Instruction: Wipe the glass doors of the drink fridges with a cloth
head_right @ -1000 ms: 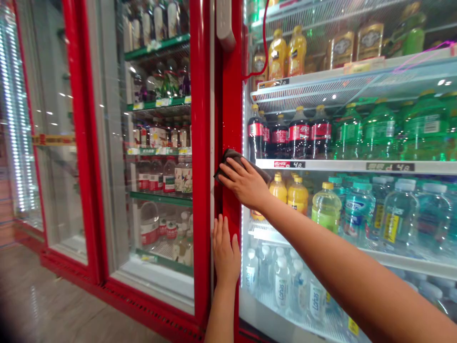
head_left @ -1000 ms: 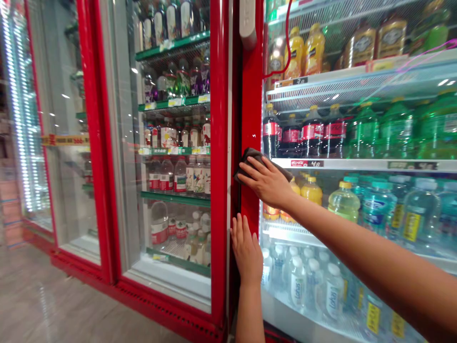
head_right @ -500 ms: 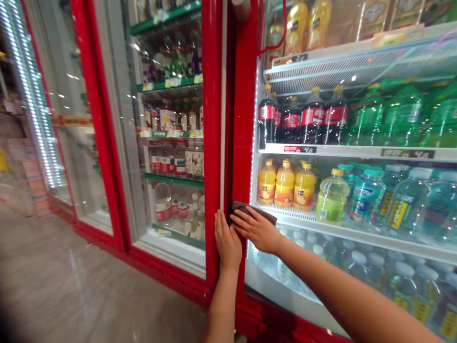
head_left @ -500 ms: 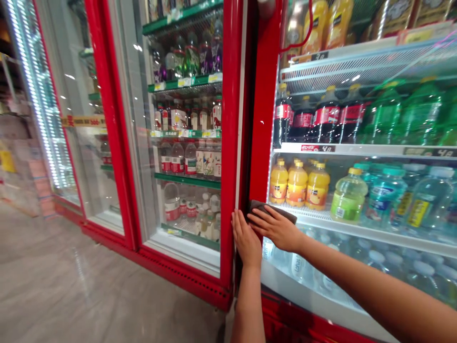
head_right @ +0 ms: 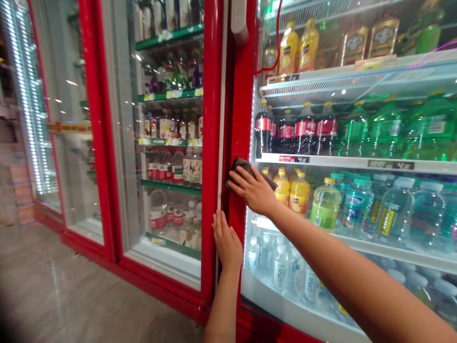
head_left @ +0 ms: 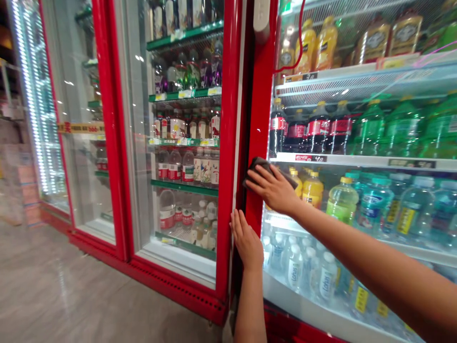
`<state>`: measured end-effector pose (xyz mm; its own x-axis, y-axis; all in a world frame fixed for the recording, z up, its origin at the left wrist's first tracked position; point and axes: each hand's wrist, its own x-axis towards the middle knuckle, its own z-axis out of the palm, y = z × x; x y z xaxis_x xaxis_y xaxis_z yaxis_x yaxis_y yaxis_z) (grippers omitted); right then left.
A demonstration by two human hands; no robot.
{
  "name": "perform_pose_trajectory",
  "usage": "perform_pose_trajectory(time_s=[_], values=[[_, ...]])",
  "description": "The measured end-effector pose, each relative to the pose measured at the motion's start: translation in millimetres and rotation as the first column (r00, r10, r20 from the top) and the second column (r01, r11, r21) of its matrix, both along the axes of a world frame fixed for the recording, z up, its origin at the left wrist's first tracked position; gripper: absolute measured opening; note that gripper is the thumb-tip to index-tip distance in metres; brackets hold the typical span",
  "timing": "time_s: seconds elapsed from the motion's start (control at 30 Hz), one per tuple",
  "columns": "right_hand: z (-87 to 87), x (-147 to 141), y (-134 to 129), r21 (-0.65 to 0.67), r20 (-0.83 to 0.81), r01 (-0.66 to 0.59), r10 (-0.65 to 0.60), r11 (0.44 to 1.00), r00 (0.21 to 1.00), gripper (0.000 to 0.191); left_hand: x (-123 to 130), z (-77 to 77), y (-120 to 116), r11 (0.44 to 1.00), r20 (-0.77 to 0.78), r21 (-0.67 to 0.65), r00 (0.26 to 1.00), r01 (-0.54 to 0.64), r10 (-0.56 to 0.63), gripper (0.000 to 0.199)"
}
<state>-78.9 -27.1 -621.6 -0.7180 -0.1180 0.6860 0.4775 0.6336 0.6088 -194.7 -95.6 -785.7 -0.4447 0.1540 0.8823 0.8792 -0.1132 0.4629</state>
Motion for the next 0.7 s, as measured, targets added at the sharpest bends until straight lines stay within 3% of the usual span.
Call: perform_pose_trajectory(time_s=[0.1,0.17,0.23,0.37,0.43,0.47,0.53,0.63,0.7], values=[[-81.0,9,-2,0.003,0.195,-0.131,0.128,0.991,0.972,0.050,-2,0.8,-3,1.000,0.013,0.008,1.000,-0.018,0.018,0.059],[-110.0,16,-2,0.000,0.299,-0.195,0.186,0.981,0.936,0.048,-2,2.9,-6,1.000,0.006,0.011,1.000,-0.021,0.021,0.059],[-106.7,23,-1,-0.002,0.323,-0.197,0.187,0.980,0.928,0.048,-2,4.8,-6,1.000,-0.005,0.008,1.000,-0.016,0.016,0.059],[-44.9,32,3,-0.033,-0.006,-0.013,0.013,0.999,1.000,0.054,3,3.6,1,0.999,-0.035,-0.049,0.999,0.022,-0.024,0.061],[-28.6,35,3,-0.063,-0.155,0.066,-0.075,0.996,0.985,0.056,6,0.9,5,0.995,-0.056,-0.090,0.997,0.045,-0.050,0.063],[-30.9,37,3,-0.068,-0.171,0.085,-0.095,0.994,0.981,0.056,7,-0.6,7,0.993,-0.065,-0.106,0.996,0.054,-0.061,0.064],[-54.2,42,0,-0.044,-0.089,0.067,-0.070,0.997,0.994,0.053,9,-3.3,9,0.990,-0.073,-0.122,0.994,0.070,-0.079,0.065],[-103.0,50,-2,0.022,0.186,-0.062,0.057,0.998,0.981,0.045,8,-4.8,9,0.989,-0.061,-0.116,0.994,0.088,-0.096,0.066],[-116.1,55,-1,0.031,0.315,-0.142,0.125,0.989,0.941,0.040,6,-4.3,8,0.989,-0.055,-0.109,0.993,0.097,-0.103,0.065]])
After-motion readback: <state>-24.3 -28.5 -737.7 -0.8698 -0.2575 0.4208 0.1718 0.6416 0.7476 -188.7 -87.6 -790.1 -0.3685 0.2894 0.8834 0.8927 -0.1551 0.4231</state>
